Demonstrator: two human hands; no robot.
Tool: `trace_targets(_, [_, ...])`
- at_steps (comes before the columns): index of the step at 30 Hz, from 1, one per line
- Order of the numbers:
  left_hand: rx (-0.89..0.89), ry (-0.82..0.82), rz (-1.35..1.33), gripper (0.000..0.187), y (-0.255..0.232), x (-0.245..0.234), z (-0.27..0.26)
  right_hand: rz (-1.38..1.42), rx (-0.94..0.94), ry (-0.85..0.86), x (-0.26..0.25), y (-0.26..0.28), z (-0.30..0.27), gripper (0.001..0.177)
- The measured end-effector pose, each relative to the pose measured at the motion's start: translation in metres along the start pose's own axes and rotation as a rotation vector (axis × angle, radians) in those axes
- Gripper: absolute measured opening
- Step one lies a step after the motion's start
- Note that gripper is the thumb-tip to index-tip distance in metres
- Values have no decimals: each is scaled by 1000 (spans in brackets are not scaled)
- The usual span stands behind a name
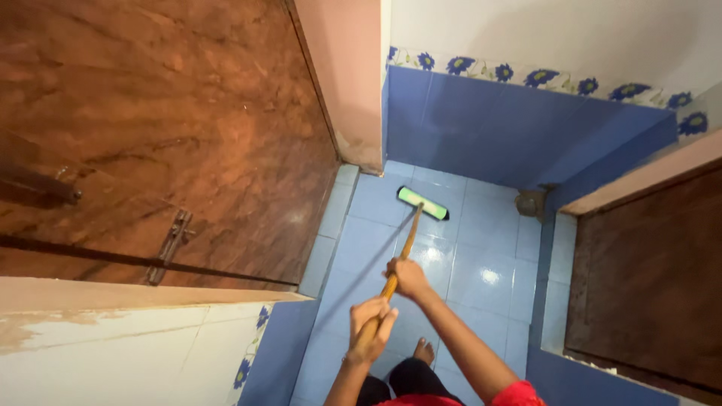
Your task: The person cleans a bathroom floor using a floor wiper and water from a bucket.
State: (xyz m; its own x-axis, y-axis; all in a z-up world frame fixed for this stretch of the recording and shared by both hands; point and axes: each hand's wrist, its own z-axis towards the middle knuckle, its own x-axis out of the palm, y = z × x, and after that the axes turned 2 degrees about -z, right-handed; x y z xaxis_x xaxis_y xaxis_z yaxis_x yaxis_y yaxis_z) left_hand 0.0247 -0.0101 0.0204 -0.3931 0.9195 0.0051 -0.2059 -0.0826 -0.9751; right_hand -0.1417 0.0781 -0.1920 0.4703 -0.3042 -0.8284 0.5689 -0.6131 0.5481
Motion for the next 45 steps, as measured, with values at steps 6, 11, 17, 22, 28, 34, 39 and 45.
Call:
trace_targets(6, [90, -7, 14, 34, 7, 3, 16, -60, -73, 62, -5, -10, 24, 22])
trace_targets(11, [89, -6, 60, 32, 21, 17, 38, -114, -183, 23, -2, -48, 54, 26])
trace_targets(17, [148, -115, 119, 33, 10, 28, 17, -86, -202, 114, 4, -35, 39, 22])
trace_targets(22, [105, -176, 112, 32, 16, 35, 38, -116, -170, 115, -9, -21, 65, 20])
trace_targets(28, [130, -134, 134, 35, 5, 17, 107, -30, -76, 28, -34, -14, 117, 24])
trace_targets(34, [86, -56, -31, 40, 11, -14, 177, 29, 82, -102, -57, 8, 149, 29])
trace_targets(39, [83, 33, 26, 27, 32, -25, 221, 45, 88, -177, -66, -14, 191, 23])
trace_targets(45, [206, -125, 123, 16, 55, -28, 229, 97, -18, -188, -51, -27, 225, 22])
